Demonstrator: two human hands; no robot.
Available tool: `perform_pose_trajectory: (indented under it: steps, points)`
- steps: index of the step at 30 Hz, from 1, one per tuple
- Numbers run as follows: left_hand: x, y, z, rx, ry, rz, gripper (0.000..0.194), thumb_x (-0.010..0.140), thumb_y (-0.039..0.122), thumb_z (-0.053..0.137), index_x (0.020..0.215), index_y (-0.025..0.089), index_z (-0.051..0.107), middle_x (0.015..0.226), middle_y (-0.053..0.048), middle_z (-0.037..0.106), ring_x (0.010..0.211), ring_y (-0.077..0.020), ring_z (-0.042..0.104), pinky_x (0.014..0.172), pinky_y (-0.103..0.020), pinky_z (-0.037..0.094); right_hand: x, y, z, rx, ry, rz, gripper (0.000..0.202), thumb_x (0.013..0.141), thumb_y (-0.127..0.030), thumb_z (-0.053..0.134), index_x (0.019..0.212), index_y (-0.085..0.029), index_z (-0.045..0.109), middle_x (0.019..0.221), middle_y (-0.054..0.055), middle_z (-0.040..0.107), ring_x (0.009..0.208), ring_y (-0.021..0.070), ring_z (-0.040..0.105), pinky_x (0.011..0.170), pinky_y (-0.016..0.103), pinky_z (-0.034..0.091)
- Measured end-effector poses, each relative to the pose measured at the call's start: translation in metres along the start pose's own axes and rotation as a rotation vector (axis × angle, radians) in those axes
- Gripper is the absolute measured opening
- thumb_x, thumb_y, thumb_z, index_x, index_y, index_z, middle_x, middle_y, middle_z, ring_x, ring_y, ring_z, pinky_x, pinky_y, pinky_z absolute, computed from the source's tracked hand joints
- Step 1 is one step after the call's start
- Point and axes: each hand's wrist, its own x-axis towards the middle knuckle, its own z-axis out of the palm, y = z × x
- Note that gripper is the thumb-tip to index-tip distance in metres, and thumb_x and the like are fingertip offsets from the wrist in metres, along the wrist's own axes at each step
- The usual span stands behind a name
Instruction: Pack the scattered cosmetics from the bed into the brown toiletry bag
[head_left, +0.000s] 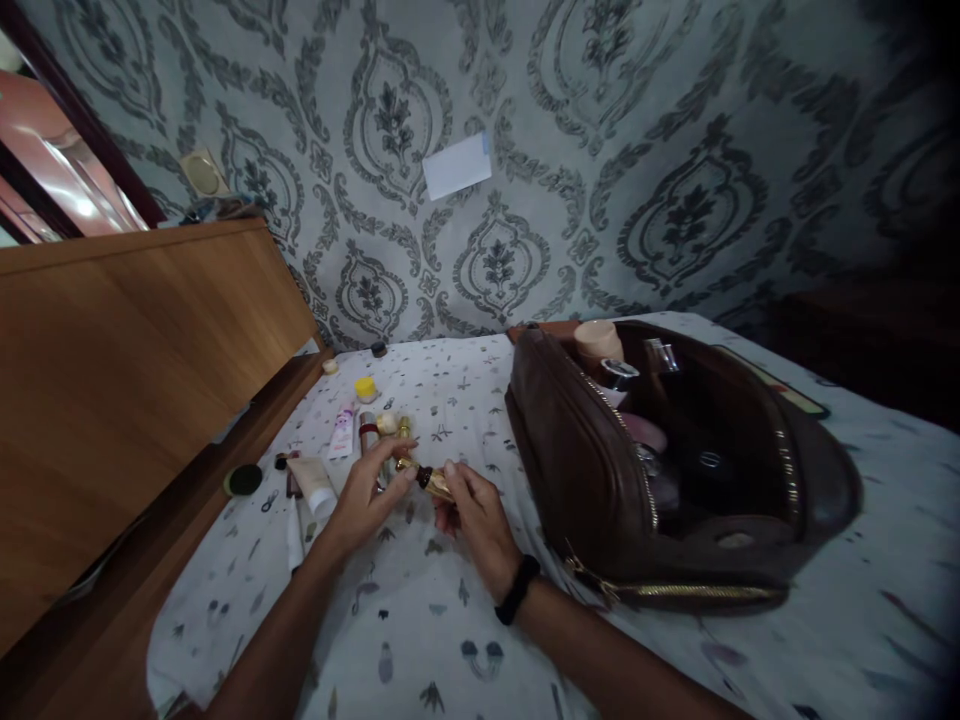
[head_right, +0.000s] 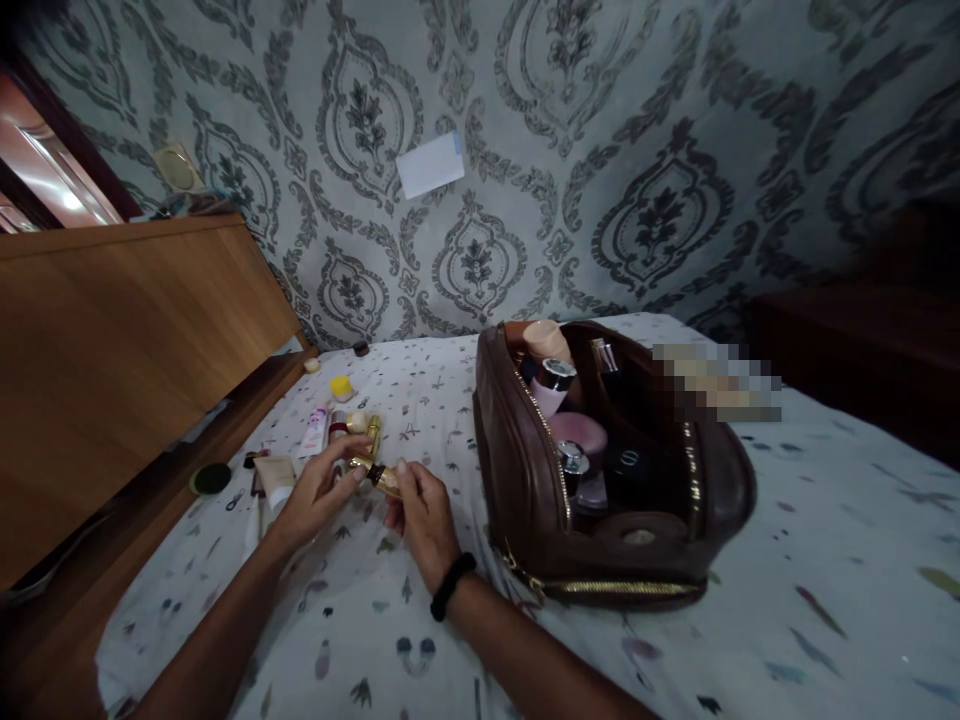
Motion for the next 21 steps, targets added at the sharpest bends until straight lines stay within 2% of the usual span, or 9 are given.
perform_pose_trajectory:
  steps: [5,12,17,21]
  points:
    - [0.001,0.003,0.002,0.043,-0.004,-0.055,0.03,0.094,0.041,0.046,0.085,0.017,0.06,0.079,-0.002,0.06,0.078,-0.0176,0.057,0.074,-0.027,0.043,0.0,0.001,0.0,-0.048,-0.014,-0.017,0.056,0.076,-0.076,0.049,0.071,-0.02,0.049,0.051,-0.006,0.047,0.042,0.0093,0.044,0.039,0.022,0.032]
    - [-0.002,0.0,-0.003,-0.024,-0.031,0.018,0.023,0.092,0.038,0.051,0.092,0.018,0.062,0.085,-0.003,0.063,0.082,-0.0176,0.059,0.076,-0.026,0.045,-0.003,0.002,0.001,-0.044,-0.037,0.051,0.063,0.072,-0.083,0.044,0.07,-0.021,0.046,0.049,-0.008,0.045,0.033,0.0054,0.037,0.031,0.019,0.023]
    - [-0.003,-0.006,-0.004,-0.029,-0.016,-0.005,0.026,0.089,0.042,0.055,0.096,0.019,0.064,0.087,-0.003,0.066,0.083,-0.0192,0.062,0.077,-0.026,0.048,-0.003,-0.002,0.001,-0.015,-0.03,0.073,0.07,0.065,-0.09,0.042,0.072,-0.02,0.047,0.049,-0.008,0.046,0.033,0.0052,0.038,0.029,0.017,0.024]
    - [-0.001,-0.003,-0.005,-0.039,0.033,-0.078,0.032,0.085,0.046,0.059,0.098,0.019,0.065,0.093,-0.005,0.07,0.087,-0.0213,0.066,0.077,-0.026,0.052,0.0,-0.001,0.001,0.051,-0.02,0.086,0.076,0.063,-0.094,0.034,0.072,-0.02,0.048,0.05,-0.006,0.049,0.032,0.0058,0.041,0.029,0.018,0.025]
